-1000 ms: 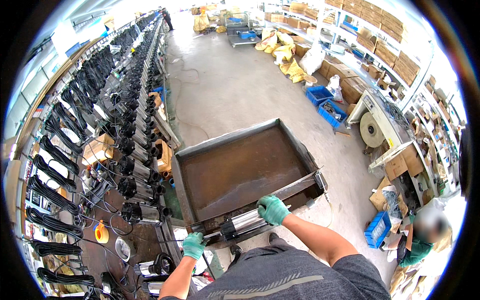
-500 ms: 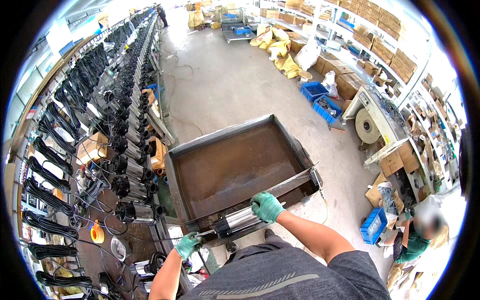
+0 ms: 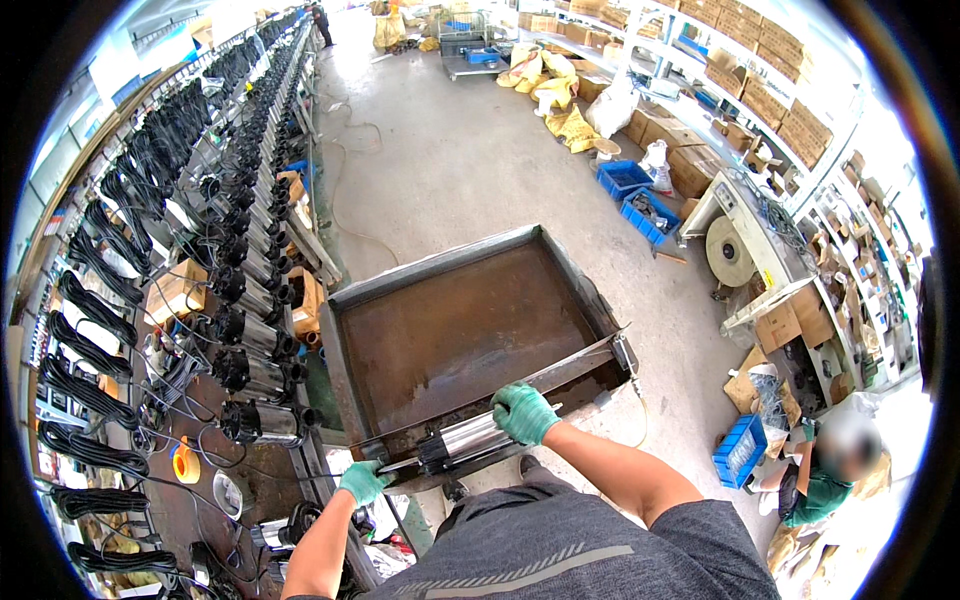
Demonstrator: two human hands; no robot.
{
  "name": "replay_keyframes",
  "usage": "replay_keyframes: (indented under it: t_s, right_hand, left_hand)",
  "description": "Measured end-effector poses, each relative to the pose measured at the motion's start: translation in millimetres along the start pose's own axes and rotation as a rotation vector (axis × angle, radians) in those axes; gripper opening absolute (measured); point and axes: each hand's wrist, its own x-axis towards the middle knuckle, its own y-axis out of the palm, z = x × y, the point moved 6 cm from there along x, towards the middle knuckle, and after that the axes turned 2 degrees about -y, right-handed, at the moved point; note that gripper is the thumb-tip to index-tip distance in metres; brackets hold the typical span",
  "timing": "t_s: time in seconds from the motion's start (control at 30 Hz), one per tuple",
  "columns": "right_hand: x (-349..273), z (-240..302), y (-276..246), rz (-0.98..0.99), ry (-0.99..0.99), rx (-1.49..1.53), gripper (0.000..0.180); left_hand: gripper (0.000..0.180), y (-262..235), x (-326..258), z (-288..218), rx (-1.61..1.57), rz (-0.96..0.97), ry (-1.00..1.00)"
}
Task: The person repeatedly picks up cylindrical submersible pumps from a rack and lowers them into a large rectangular water tank. They hold the pumps submerged for a few seconds, then lift them out and return them to the rack. This cycle is repeated for multiple units in a continuous loop.
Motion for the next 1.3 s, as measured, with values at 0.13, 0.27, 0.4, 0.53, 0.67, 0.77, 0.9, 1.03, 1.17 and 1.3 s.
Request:
replay_keyframes:
  t_s: [0.13,0.27,0.4,0.53,0.67,0.77,0.9,1.03,1.17,1.3]
  right_hand:
    - [-0.8,2.8,-2.6,0.006,0.019,-0.024,0.02]
    - [-1.6,9.5,-12.3,0.001,0.072,0.027,0.019]
    - [-3.3,4.3,-4.3,0.128,0.032,-0.042,0.032]
    - [-26.2,-40.0,-30.7,-0.218,0.225,0.473,0.031]
    - [-93.4,-158.5,-105.4,-0.637,0.495,-0.07,0.034]
    - [-165.8,-257.9,-104.1,-0.697,0.848,-0.218,0.035]
    - [-171.3,-317.2,-72.5,-0.262,1.167,0.667,0.023]
    - [-119.4,-199.6,-85.5,-0.175,0.981,1.359,0.017]
    - [-92.4,-86.9,-45.8,-0.077,0.509,1.256,0.022]
    - [-72.1,27.6,-28.6,0.115,0.126,0.641,0.028]
  left_hand:
    - [0.034,0.8,-17.4,-17.3,0.181,-0.401,0.065]
    - [0.033,16.0,-5.0,4.9,0.131,-0.533,0.078]
    - [0.032,23.3,-4.8,17.0,-0.009,-0.463,0.035]
    - [0.045,14.3,-32.1,-6.1,-0.454,-0.545,0.011]
    - [0.039,39.0,-63.5,16.8,-0.678,-0.64,-0.062]
    - [0.03,67.4,-64.8,29.3,-0.875,-0.555,-0.125]
    - [0.032,54.9,-78.5,-22.4,-0.828,-0.627,-0.066]
    - [0.042,21.0,-93.0,-92.8,-0.738,-0.698,0.053]
    - [0.049,-2.3,-106.5,-168.8,-0.72,-0.683,0.226]
    - [0.055,-21.4,-108.4,-264.0,-0.876,-0.614,0.465]
